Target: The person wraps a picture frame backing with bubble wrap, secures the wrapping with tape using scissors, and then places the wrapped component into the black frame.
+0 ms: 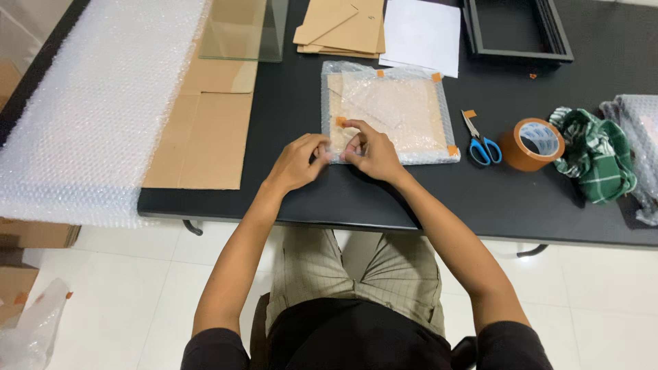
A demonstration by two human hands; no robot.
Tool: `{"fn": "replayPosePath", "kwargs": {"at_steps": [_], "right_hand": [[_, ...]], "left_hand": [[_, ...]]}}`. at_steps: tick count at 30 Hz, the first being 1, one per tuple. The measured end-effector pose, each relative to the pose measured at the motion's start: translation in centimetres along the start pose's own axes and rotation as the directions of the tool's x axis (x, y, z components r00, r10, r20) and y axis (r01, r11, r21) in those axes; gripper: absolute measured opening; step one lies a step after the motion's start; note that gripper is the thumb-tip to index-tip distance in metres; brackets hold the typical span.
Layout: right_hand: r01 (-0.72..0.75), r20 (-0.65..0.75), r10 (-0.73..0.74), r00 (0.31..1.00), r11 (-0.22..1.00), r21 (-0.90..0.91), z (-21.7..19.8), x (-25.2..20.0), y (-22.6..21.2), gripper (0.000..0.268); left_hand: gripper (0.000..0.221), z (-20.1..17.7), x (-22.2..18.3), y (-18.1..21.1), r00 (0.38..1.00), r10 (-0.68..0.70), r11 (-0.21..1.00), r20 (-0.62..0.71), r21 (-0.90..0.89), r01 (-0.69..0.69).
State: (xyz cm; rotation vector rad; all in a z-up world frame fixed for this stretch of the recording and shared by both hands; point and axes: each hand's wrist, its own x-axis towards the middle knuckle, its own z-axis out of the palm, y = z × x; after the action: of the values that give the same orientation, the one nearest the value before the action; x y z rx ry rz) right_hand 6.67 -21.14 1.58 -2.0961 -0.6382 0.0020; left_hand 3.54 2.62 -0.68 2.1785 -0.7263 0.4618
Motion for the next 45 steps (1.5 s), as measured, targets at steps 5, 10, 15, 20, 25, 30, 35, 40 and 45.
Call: {"fn": "replayPosePath", "kwargs": {"at_steps": [5, 10, 15, 20, 25, 30, 35, 40, 45], "right_hand": [[-0.036, 0.002, 0.036, 0.999, 0.998, 0.051, 0.0, 0.2, -0.2, 0.067], [-0.007, -0.049, 0.011, 0.999, 0.996, 0.089, 0.1, -0.4, -1.4, 0.061], [0.356, -0.278, -0.353, 0.893, 0.933, -0.040, 1.1, -0.9, -2.7, 0.013], [-0.060, -0.061, 0.076, 0.995, 0.973, 0.224, 2.7, 0.2, -1.0, 0.011], [-0.178, -0.039, 0.188, 0.981, 0.967, 0.184, 3.1, 1.0, -0.1, 0.009], [-0.252, -0.048, 0.264, 0.963, 0.952, 0.175, 2.6, 0.9, -1.4, 0.010], [-0.249, -0.111, 0.258, 0.960, 0.964, 0.089, 3.7, 1.3, -0.5, 0.009], [-0.232, -0.189, 0.224, 0.956, 0.973, -0.021, 4.7, 1.1, 0.5, 0.008], [-0.170, -0.267, 0.120, 0.956, 0.971, -0.169, 5.2, 0.5, -1.2, 0.006]], "left_hand": [[0.020, -0.3, 0.2, 0.2, 1.000, 0.003, 0.995, 0.005, -0.101, -0.003], [0.005, -0.3, 0.5, -0.8, 0.993, -0.115, 0.957, 0.023, -0.267, 0.117], [0.007, 0.3, 0.8, -1.7, 0.979, -0.200, 0.929, 0.047, -0.309, 0.204], [0.018, 0.0, 0.9, -1.3, 0.952, -0.296, 0.900, 0.082, -0.309, 0.306], [0.013, -0.7, 1.6, -1.4, 0.947, -0.299, 0.894, 0.119, -0.313, 0.321], [0.016, -1.2, 2.0, -1.7, 0.920, -0.336, 0.872, 0.204, -0.301, 0.385], [0.015, -1.3, 2.2, -1.8, 0.911, -0.341, 0.847, 0.231, -0.346, 0.404], [0.017, -0.2, 1.8, -3.3, 0.919, -0.326, 0.823, 0.219, -0.412, 0.390], [0.012, -0.8, 1.9, -2.0, 0.908, -0.362, 0.830, 0.211, -0.370, 0.417]]}}
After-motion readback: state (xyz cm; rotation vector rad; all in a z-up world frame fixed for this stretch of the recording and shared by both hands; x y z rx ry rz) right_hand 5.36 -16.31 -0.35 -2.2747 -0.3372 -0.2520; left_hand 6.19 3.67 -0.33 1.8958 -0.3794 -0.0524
